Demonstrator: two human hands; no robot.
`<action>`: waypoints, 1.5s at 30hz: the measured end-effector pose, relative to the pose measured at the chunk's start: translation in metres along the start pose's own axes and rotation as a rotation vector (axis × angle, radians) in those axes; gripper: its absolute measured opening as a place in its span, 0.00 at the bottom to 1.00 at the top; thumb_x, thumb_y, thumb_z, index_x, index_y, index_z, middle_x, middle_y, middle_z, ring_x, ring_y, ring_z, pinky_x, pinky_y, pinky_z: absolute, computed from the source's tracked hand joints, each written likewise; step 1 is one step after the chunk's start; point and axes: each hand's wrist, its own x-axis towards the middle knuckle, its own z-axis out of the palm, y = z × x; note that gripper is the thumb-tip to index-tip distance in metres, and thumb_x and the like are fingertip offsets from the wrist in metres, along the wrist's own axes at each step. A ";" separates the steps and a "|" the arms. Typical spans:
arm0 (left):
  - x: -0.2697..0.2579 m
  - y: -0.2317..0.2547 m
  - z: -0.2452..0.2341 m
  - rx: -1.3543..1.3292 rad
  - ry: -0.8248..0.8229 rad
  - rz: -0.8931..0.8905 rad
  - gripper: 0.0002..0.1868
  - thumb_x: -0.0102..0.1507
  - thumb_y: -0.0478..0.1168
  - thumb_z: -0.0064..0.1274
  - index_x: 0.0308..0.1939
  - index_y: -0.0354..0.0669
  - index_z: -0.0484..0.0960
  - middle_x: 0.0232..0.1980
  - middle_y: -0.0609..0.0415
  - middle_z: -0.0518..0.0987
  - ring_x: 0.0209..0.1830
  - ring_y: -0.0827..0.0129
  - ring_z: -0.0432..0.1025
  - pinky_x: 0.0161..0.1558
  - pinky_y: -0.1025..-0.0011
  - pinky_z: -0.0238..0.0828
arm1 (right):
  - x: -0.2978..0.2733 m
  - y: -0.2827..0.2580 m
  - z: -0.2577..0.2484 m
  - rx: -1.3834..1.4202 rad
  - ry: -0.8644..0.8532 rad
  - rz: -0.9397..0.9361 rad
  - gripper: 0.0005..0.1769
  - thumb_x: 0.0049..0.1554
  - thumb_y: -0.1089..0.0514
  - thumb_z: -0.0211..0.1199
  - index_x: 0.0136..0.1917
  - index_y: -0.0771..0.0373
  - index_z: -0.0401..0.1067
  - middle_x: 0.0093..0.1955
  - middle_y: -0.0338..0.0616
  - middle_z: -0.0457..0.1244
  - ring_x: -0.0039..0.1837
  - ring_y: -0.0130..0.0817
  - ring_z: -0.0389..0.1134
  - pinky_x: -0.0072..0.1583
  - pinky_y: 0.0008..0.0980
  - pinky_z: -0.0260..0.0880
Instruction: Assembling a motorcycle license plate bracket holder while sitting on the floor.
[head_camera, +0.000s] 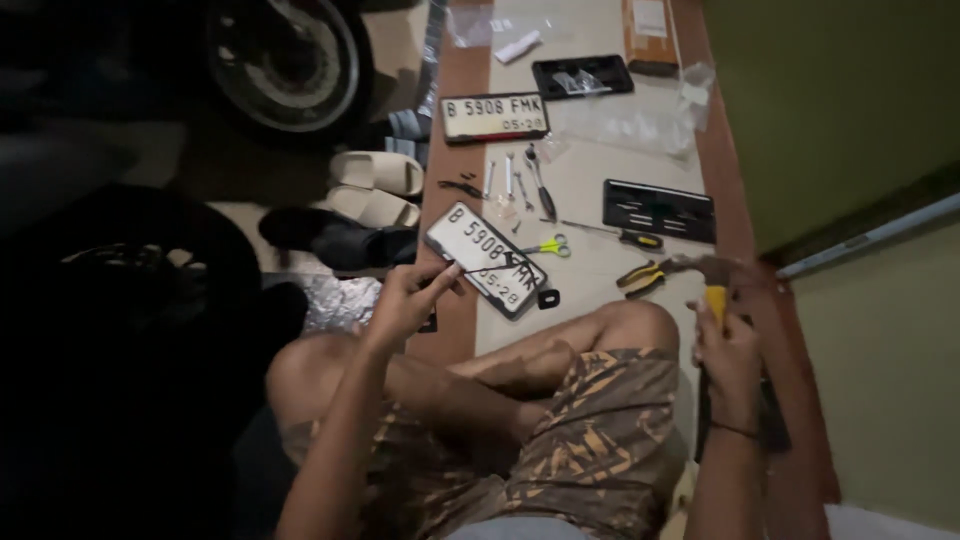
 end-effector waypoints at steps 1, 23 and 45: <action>0.006 -0.005 0.007 -0.007 -0.012 -0.009 0.20 0.69 0.49 0.54 0.33 0.36 0.88 0.17 0.59 0.70 0.16 0.81 0.60 0.21 0.72 0.55 | 0.006 0.020 -0.012 -0.010 0.005 0.012 0.31 0.67 0.41 0.61 0.38 0.74 0.70 0.27 0.40 0.57 0.29 0.28 0.56 0.33 0.33 0.56; 0.063 -0.090 0.052 -0.219 0.193 -0.246 0.19 0.67 0.50 0.55 0.33 0.37 0.87 0.19 0.60 0.71 0.16 0.80 0.60 0.20 0.75 0.53 | 0.073 0.357 0.007 -0.734 0.138 0.234 0.23 0.57 0.40 0.66 0.55 0.58 0.81 0.43 0.57 0.71 0.45 0.58 0.72 0.47 0.49 0.71; 0.019 -0.084 0.020 -0.359 0.187 -0.274 0.22 0.68 0.50 0.55 0.29 0.33 0.85 0.18 0.63 0.66 0.16 0.82 0.54 0.20 0.77 0.47 | 0.110 0.425 0.013 -0.772 0.149 -0.116 0.09 0.61 0.59 0.60 0.53 0.61 0.77 0.48 0.54 0.70 0.53 0.54 0.72 0.55 0.48 0.71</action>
